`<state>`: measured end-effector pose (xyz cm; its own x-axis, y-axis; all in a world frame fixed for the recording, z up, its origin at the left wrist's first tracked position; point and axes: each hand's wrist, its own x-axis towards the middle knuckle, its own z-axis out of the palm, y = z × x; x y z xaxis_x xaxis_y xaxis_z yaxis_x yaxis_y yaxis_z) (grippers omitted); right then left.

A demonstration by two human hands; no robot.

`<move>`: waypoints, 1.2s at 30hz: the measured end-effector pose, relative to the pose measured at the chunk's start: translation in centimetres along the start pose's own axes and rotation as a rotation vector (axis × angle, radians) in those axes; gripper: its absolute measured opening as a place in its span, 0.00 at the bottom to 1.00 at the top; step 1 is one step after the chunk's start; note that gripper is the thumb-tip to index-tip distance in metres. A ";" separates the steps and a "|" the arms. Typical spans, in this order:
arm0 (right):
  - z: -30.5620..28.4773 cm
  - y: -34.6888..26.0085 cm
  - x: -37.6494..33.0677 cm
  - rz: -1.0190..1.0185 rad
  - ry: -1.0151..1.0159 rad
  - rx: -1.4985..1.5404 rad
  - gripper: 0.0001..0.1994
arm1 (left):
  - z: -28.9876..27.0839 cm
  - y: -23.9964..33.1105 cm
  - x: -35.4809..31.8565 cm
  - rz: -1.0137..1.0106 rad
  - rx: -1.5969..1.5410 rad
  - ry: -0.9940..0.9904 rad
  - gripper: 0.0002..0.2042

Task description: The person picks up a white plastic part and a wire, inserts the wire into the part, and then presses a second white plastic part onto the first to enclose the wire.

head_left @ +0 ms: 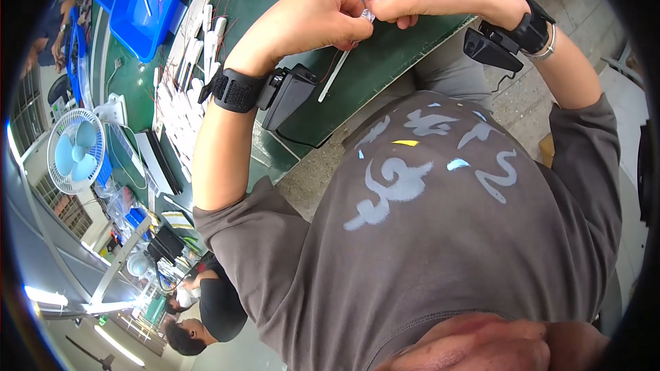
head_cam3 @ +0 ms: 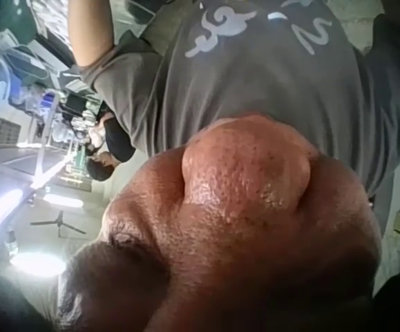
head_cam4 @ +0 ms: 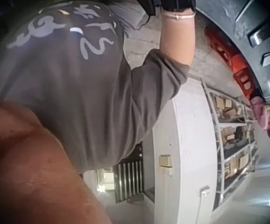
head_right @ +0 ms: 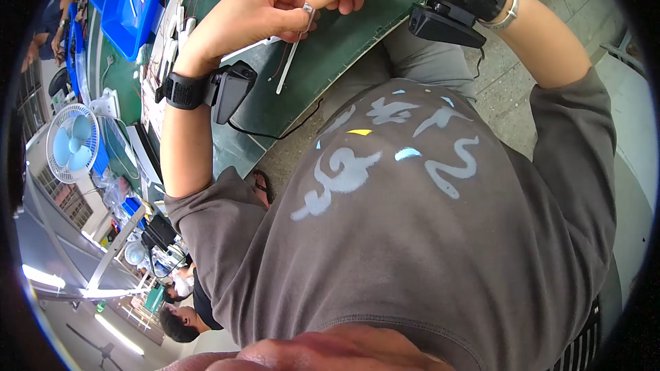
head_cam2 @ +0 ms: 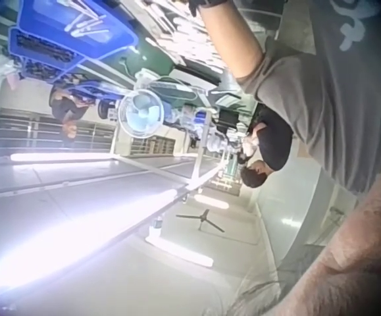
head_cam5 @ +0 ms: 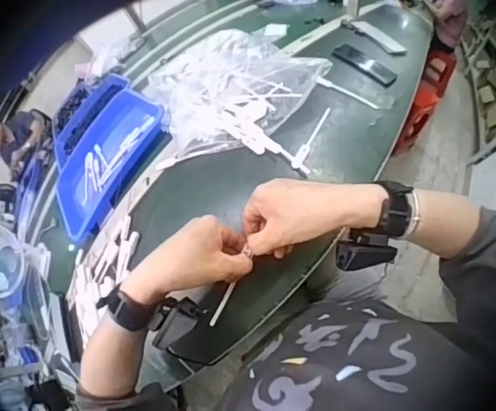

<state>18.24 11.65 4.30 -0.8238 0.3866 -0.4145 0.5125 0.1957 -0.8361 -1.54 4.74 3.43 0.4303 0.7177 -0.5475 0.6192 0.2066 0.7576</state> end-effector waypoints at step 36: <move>0.1 1.8 0.1 0.054 0.086 0.295 0.10 | 2.8 -2.4 -1.7 0.053 -0.230 0.355 0.18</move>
<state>19.00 11.92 2.69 -0.7673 0.4664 -0.4402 0.4525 -0.0927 -0.8869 -1.89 1.14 1.56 0.1796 0.9075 -0.3798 0.4226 0.2774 0.8628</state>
